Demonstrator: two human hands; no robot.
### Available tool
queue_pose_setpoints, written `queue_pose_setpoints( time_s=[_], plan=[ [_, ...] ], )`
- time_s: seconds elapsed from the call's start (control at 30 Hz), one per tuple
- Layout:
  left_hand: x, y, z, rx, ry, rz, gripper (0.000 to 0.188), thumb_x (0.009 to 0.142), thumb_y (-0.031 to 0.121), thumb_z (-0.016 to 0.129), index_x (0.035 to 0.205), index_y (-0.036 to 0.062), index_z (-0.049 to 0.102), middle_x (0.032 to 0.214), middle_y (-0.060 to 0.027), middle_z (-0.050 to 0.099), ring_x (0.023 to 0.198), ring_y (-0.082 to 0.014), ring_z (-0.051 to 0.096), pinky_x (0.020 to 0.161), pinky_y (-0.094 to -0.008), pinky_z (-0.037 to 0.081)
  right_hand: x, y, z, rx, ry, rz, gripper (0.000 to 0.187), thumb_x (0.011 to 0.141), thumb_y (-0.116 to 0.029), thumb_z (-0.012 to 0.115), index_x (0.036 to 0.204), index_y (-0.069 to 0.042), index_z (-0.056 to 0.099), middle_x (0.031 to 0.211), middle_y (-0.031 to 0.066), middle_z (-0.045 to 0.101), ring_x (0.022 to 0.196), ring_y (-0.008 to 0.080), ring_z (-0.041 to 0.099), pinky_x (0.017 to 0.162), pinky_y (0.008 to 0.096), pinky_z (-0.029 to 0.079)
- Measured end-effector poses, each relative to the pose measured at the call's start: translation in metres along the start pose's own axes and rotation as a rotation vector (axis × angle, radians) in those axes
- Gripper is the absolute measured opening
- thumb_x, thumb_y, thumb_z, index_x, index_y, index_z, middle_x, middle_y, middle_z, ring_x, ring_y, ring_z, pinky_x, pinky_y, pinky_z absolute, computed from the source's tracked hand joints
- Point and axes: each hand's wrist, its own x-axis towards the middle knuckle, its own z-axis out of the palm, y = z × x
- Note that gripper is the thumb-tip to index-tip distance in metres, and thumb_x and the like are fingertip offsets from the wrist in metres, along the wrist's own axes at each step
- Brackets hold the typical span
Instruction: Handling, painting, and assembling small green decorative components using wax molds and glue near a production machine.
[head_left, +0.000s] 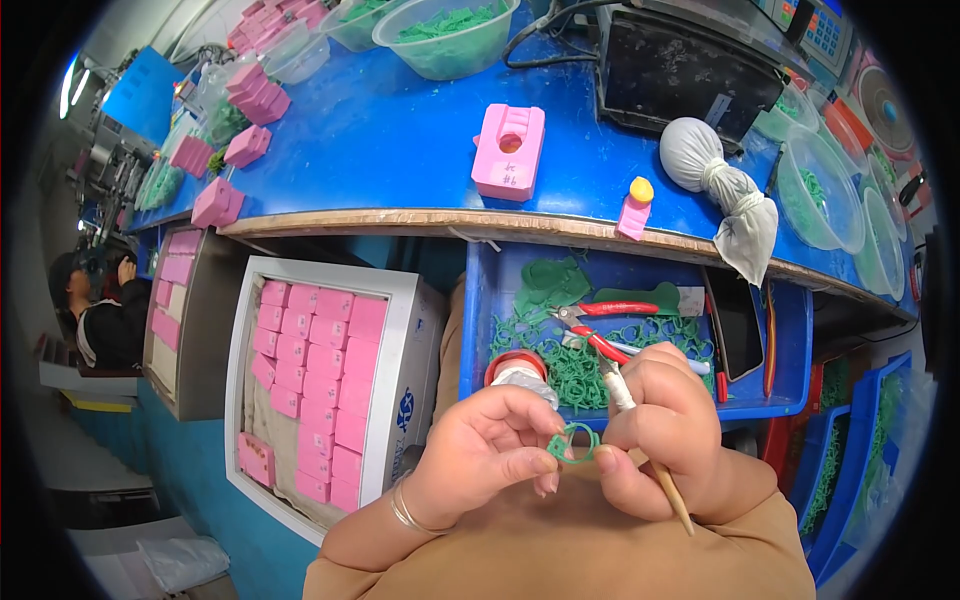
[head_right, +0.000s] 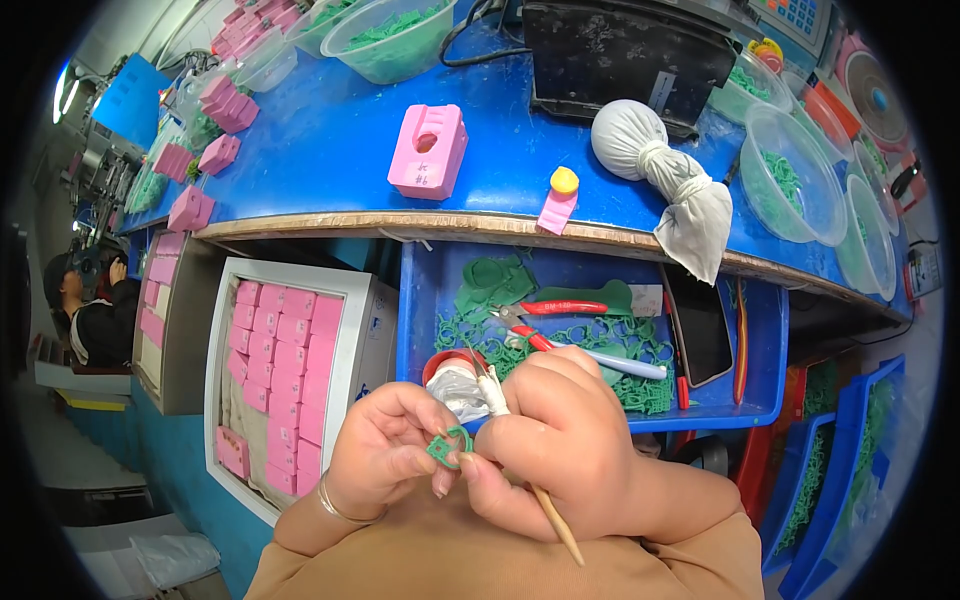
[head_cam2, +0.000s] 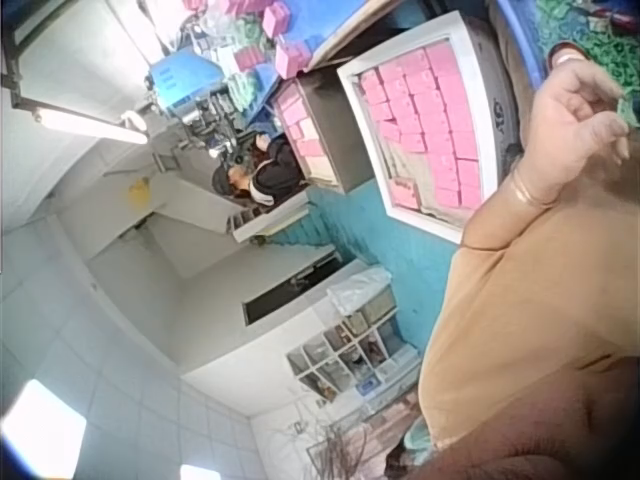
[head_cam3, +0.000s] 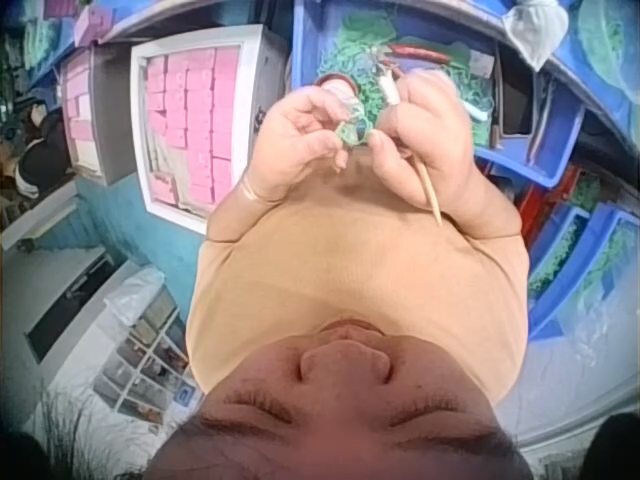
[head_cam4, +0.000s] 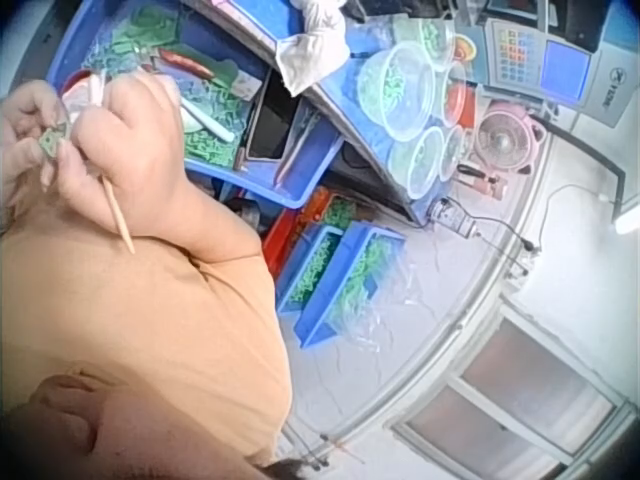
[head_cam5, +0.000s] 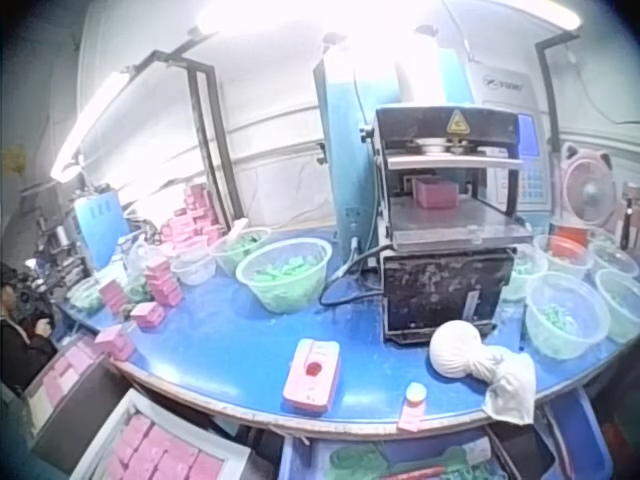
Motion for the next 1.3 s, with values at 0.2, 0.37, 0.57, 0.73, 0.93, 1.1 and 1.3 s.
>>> queue_pose_setpoints(
  time_s=[0.2,0.37,0.57,0.73,0.93,1.1,1.3],
  plan=[
    [0.002,-0.003,-0.003,-0.158,-0.011,-0.059,0.022,0.082,0.0,0.064,0.1,-0.0015,0.05,0.089,-0.0132,0.061,0.068,-0.0178,0.062,0.061,-0.0289,0.054,0.0,0.002,0.004,-0.051,0.039,-0.04,0.014,0.062,-0.013,0.068,0.067,-0.009,0.056,0.063,0.0052,0.042,0.054,0.0216,0.042,0.055,0.0339,0.029],
    [0.001,-0.005,-0.002,-0.14,0.017,-0.019,0.023,0.081,-0.002,0.064,0.099,0.0005,0.049,0.09,-0.0158,0.061,0.069,-0.0209,0.064,0.062,-0.0319,0.055,-0.01,0.004,0.014,0.082,0.265,-0.006,0.02,0.071,-0.024,0.067,0.08,-0.006,0.062,0.068,0.0066,0.049,0.055,0.0215,0.044,0.056,0.0343,0.033],
    [-0.001,-0.004,0.004,-0.035,0.152,0.143,0.026,0.078,-0.005,0.065,0.095,0.0,0.046,0.085,-0.0218,0.062,0.065,-0.0255,0.064,0.053,-0.0324,0.054,-0.015,-0.009,0.0,0.367,0.185,-0.065,0.022,0.073,-0.021,0.064,0.084,-0.002,0.066,0.077,0.0091,0.059,0.056,0.0189,0.055,0.048,0.0303,0.04],
    [-0.001,-0.002,0.011,0.088,0.219,0.182,0.029,0.075,-0.007,0.068,0.091,0.0008,0.045,0.083,-0.0218,0.062,0.073,-0.027,0.066,0.059,-0.0349,0.057,-0.01,-0.011,0.003,0.172,-0.008,-0.128,0.028,0.06,0.0,0.058,0.087,-0.002,0.06,0.065,0.0051,0.06,0.046,0.0175,0.054,0.042,0.0263,0.039],
    [-0.004,-0.003,-0.001,0.188,0.009,0.27,0.026,0.08,-0.013,0.059,0.098,-0.0001,0.046,0.102,-0.0211,0.059,0.092,-0.0271,0.064,0.077,-0.0372,0.056,-0.012,-0.015,0.006,0.237,0.053,-0.011,0.026,0.061,0.003,0.062,0.087,0.001,0.061,0.067,0.0084,0.061,0.049,0.0203,0.058,0.044,0.0283,0.044],
    [-0.004,-0.003,0.001,0.222,-0.008,0.316,0.026,0.08,-0.014,0.059,0.099,-0.0006,0.047,0.102,-0.02,0.059,0.099,-0.0269,0.061,0.081,-0.0384,0.056,-0.011,-0.016,0.006,0.197,0.024,0.005,0.024,0.063,0.001,0.065,0.086,0.001,0.061,0.067,0.0085,0.061,0.05,0.0201,0.059,0.044,0.0278,0.044],
    [-0.004,-0.003,0.002,0.244,-0.012,0.329,0.025,0.081,-0.014,0.058,0.099,-0.001,0.047,0.102,-0.0191,0.059,0.099,-0.0261,0.061,0.082,-0.0386,0.055,-0.01,-0.016,0.008,0.163,0.047,-0.017,0.021,0.062,0.001,0.064,0.083,0.0,0.061,0.064,0.0079,0.059,0.048,0.0193,0.056,0.043,0.0266,0.043]
  ],
)
